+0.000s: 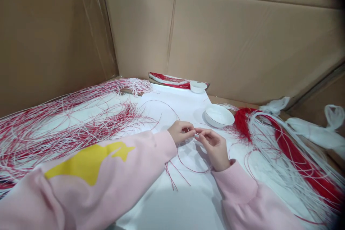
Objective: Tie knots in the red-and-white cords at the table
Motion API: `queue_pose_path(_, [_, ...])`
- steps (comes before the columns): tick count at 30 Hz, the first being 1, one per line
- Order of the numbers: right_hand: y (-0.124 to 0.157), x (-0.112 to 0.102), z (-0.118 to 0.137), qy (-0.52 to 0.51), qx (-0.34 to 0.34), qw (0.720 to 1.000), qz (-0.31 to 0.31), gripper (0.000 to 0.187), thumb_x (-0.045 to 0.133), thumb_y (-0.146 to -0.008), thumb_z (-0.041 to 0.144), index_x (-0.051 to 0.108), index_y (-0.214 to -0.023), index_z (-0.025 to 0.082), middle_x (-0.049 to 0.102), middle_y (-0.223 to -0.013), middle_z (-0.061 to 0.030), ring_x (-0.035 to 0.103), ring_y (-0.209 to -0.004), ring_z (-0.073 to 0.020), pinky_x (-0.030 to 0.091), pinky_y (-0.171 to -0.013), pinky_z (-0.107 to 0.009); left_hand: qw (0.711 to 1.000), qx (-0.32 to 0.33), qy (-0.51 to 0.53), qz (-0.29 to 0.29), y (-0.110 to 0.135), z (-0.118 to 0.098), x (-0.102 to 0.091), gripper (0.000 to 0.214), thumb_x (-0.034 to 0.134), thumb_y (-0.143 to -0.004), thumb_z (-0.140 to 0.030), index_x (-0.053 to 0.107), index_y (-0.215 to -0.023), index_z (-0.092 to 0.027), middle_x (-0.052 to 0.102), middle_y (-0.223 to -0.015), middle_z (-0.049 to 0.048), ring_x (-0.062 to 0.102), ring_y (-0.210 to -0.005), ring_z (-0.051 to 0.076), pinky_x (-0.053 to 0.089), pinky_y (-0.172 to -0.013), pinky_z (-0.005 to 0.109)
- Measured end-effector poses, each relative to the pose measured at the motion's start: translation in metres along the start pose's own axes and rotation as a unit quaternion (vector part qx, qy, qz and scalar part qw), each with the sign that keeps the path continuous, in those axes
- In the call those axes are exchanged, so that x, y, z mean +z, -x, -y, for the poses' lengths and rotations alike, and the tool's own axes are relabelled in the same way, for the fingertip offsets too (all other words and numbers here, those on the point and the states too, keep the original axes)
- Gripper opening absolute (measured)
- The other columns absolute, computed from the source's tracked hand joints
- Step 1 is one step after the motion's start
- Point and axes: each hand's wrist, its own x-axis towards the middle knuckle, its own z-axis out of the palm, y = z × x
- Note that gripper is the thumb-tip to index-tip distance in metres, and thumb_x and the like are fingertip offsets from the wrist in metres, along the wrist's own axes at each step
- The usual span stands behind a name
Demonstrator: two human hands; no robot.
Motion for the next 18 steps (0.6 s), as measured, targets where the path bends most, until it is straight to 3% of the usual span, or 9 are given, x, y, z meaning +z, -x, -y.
queue_pose_path(6, [0.0028,-0.0027,-0.003,-0.032,0.027,0.999,-0.004,0.019,0.064,-0.064,0.031,0.054,-0.062,0.015,0.063,-0.09,-0.0088,0.059,-0.084,-0.0196,0.05,-0.073,-0.032,1.0,-0.012,0.004,0.003,0.0012,0.0003,0.0008,0.019,0.047,-0.074,-0.026,0.056,-0.065,-0.011,0.052,-0.06,-0.0001,0.046,-0.055,0.008,0.037,-0.054,0.018])
queue_pose_path(13, [0.0057,-0.0006,-0.003,-0.168,0.1,0.979,-0.056,0.02,0.07,-0.057,0.03,0.057,-0.06,0.016,0.066,-0.088,-0.0086,0.061,-0.085,-0.0228,0.052,-0.073,-0.032,0.997,-0.05,0.06,0.009,0.0015,0.0021,0.0018,0.018,0.049,-0.072,-0.027,0.056,-0.066,-0.012,0.051,-0.057,-0.001,0.047,-0.051,0.007,0.037,-0.051,0.017])
queue_pose_path(18, [0.001,-0.0014,-0.0064,-0.233,0.113,0.962,-0.091,0.015,0.069,-0.058,0.026,0.059,-0.062,0.017,0.066,-0.086,-0.0058,0.059,-0.091,-0.0222,0.052,-0.075,-0.031,0.976,-0.098,0.188,-0.052,-0.005,0.0067,0.0028,0.015,0.05,-0.069,-0.024,0.053,-0.06,-0.012,0.051,-0.056,-0.0007,0.048,-0.051,0.008,0.039,-0.055,0.02])
